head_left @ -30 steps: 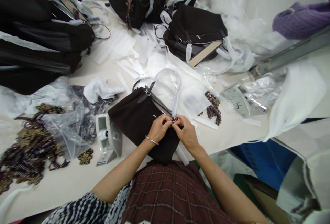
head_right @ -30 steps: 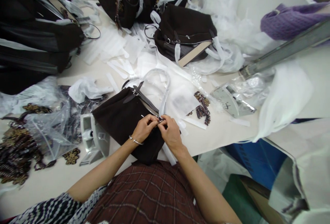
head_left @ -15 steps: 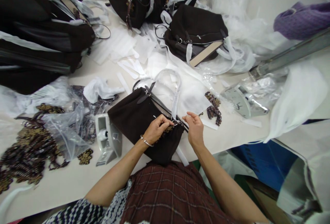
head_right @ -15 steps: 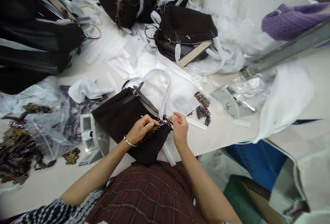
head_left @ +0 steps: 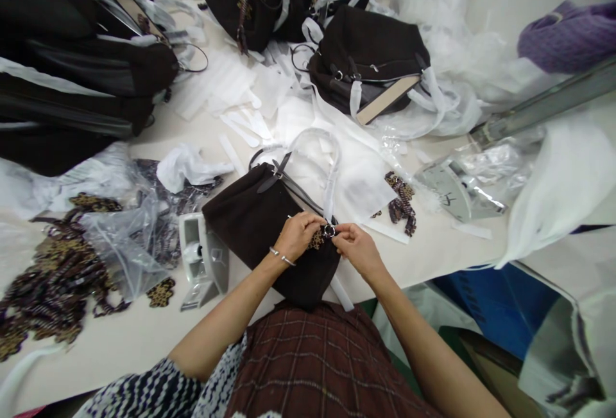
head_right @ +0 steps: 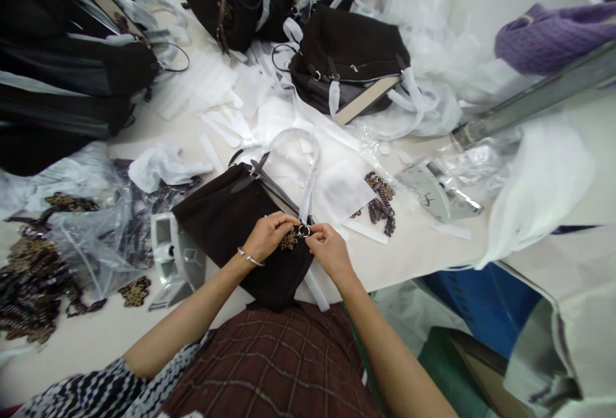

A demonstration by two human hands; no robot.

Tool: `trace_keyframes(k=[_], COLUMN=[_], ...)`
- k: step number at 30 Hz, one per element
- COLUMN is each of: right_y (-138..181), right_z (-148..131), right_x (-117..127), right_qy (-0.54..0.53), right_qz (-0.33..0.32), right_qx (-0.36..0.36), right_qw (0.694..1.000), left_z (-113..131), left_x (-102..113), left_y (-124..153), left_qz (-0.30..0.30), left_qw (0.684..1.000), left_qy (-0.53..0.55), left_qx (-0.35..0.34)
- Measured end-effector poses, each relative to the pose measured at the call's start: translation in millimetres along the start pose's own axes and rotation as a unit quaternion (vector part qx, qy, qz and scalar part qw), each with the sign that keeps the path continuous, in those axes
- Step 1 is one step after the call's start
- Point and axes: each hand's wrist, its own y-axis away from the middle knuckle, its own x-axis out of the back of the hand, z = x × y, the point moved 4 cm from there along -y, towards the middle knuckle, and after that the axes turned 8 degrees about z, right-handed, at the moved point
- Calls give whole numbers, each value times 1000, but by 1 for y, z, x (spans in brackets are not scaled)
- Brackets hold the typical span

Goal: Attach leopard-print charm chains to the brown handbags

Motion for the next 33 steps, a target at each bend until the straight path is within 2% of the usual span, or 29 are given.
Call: trace_keyframes(k=[3,9,14,17,26,30,33], right_y=[-3,-7,-16,-17,-11,-13,-18], right_z=[-1,-7,-11,-11,-13,-9,-7], right_x=[1,0,-4,-6,-5,-4,-1], right_qy=[1,-57,-40,-56,-121,-107,-60], right_qz=[-19,-22,10,20,-7,-30,-30], right_qx=[-35,-79,-35,-37,-85,-90,-62], right_qw=[999,995,999,998,989,990,996], left_z=[6,10,9,8,7,6,5], left_x=[-3,-1,-4,-6,-14,-17,-20], left_y=[2,-1,-5,-4,-11,-9,-5], left_qz=[-19,21,22,20,29,46,50], left_qw=[996,979,980,979,981,985,983], left_qy=[-79,-191,-179,-182,-187,-158,-164], left_qx=[-40,-74,-80,-89,-50,-44,-64])
